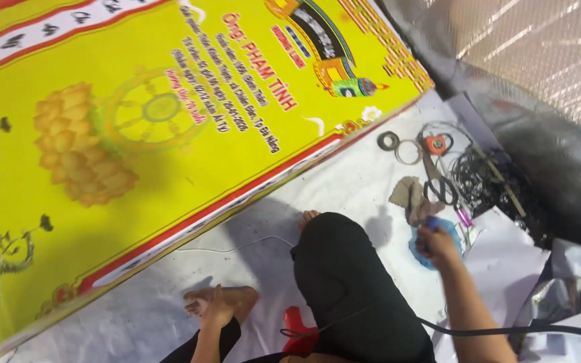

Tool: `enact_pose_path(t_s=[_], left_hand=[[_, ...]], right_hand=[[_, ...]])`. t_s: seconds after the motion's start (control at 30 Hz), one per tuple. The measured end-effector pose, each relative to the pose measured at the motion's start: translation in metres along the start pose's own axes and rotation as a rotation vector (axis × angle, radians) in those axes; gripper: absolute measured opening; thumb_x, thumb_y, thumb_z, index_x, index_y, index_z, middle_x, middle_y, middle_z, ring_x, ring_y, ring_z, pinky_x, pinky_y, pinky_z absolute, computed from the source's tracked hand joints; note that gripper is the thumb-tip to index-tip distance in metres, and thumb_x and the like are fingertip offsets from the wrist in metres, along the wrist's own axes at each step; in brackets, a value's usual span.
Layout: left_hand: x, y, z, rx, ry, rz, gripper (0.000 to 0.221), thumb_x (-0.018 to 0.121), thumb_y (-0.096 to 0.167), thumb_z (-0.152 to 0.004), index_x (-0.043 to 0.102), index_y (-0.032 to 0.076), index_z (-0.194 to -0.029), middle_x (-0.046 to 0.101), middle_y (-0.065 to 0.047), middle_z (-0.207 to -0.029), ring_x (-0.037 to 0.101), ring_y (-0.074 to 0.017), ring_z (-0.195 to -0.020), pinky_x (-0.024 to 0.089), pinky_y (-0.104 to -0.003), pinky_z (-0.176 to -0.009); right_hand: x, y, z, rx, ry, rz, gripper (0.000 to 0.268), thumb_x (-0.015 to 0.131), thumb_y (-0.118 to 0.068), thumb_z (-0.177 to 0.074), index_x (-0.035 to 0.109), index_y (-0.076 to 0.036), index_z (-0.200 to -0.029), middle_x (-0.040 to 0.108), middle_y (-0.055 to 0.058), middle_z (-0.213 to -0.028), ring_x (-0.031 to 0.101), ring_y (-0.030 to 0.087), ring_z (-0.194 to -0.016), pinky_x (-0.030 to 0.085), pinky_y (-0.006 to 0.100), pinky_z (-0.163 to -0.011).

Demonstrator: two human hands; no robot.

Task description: Measuring and applying LED strips or decorative trim to the edge of a large printed banner using a tape measure and utility knife.

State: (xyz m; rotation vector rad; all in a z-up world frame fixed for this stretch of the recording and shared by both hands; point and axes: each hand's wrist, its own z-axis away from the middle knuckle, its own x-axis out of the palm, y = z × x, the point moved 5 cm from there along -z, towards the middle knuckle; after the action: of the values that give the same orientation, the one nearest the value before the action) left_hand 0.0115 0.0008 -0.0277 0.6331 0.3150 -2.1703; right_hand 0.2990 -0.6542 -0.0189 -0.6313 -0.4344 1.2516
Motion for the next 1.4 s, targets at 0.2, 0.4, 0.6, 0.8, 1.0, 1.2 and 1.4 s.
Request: enact_pose_path(t_s=[0.2,0.4,0.6,0.8,1.0,1.2,1.4], left_hand=[[-0.024,0.004,0.036,-0.306,-0.113,-0.012,0.067,0.062,0.054,-0.091,0.06,0.016,-0.146,0.067,-0.012,-0.141,0.064,-0.0287,-0.129,0.048,-0.049,-0.107],[-0.036,0.015,0.051,-0.264,-0.165,-0.146,0.06,0.069,0.043,-0.087,0.064,0.014,-0.139,0.07,-0.01,-0.137,0.064,-0.0282,-0.129,0.05,-0.044,-0.107],[-0.052,0.041,0.067,-0.281,-0.189,-0.165,0.056,0.064,0.036,-0.089,0.061,0.013,-0.14,0.072,-0.014,-0.131,0.067,-0.0324,-0.121,0.052,-0.048,-0.102],[-0.046,0.031,0.061,-0.292,-0.193,-0.153,0.061,0.051,0.044,-0.093,0.057,0.014,-0.146,0.066,-0.014,-0.142,0.061,-0.0347,-0.133,0.046,-0.05,-0.112],[-0.039,0.029,0.069,-0.258,-0.172,-0.253,0.073,0.055,0.04,-0.089,0.034,0.034,-0.159,0.061,-0.014,-0.147,0.06,-0.0378,-0.134,0.049,-0.051,-0.109],[-0.019,0.004,0.05,-0.146,-0.11,-0.465,0.071,0.05,0.051,-0.092,0.029,0.035,-0.158,0.073,-0.006,-0.127,0.072,-0.0286,-0.113,0.057,-0.042,-0.096],[0.001,-0.024,0.028,-0.199,-0.18,-0.542,0.099,0.071,0.053,-0.08,0.018,0.042,-0.163,0.069,-0.002,-0.134,0.07,-0.0261,-0.12,0.057,-0.041,-0.099]], right_hand=[[0.025,0.075,-0.007,0.102,0.151,0.373,0.028,0.073,-0.009,-0.091,0.063,0.002,-0.115,0.062,0.019,-0.09,0.059,0.027,-0.068,0.052,0.039,-0.054],[0.059,0.03,0.01,-0.142,0.117,1.283,0.052,0.069,-0.031,-0.094,0.059,-0.026,-0.145,0.064,0.016,-0.132,0.072,0.026,-0.098,0.061,0.039,-0.085],[-0.018,0.054,-0.01,-0.134,0.253,1.487,0.065,0.058,-0.038,-0.087,0.05,-0.033,-0.151,0.037,0.003,-0.163,0.044,0.039,-0.132,0.047,0.047,-0.105],[-0.038,0.027,0.028,-0.709,0.311,1.22,0.034,0.069,-0.012,-0.087,0.073,-0.004,-0.119,0.075,0.017,-0.109,0.07,0.037,-0.094,0.055,0.044,-0.083],[-0.042,-0.035,0.013,-0.632,0.354,0.841,0.024,0.068,-0.006,-0.098,0.074,0.001,-0.119,0.073,0.016,-0.09,0.066,0.029,-0.073,0.052,0.04,-0.069],[-0.009,-0.094,-0.041,-0.347,0.206,0.913,0.036,0.069,-0.018,-0.095,0.073,-0.003,-0.127,0.075,0.016,-0.112,0.069,0.033,-0.096,0.053,0.043,-0.087],[0.026,-0.139,-0.115,-0.771,0.332,1.232,0.048,0.072,-0.013,-0.082,0.073,-0.01,-0.13,0.064,0.024,-0.127,0.065,0.041,-0.103,0.055,0.049,-0.081]])
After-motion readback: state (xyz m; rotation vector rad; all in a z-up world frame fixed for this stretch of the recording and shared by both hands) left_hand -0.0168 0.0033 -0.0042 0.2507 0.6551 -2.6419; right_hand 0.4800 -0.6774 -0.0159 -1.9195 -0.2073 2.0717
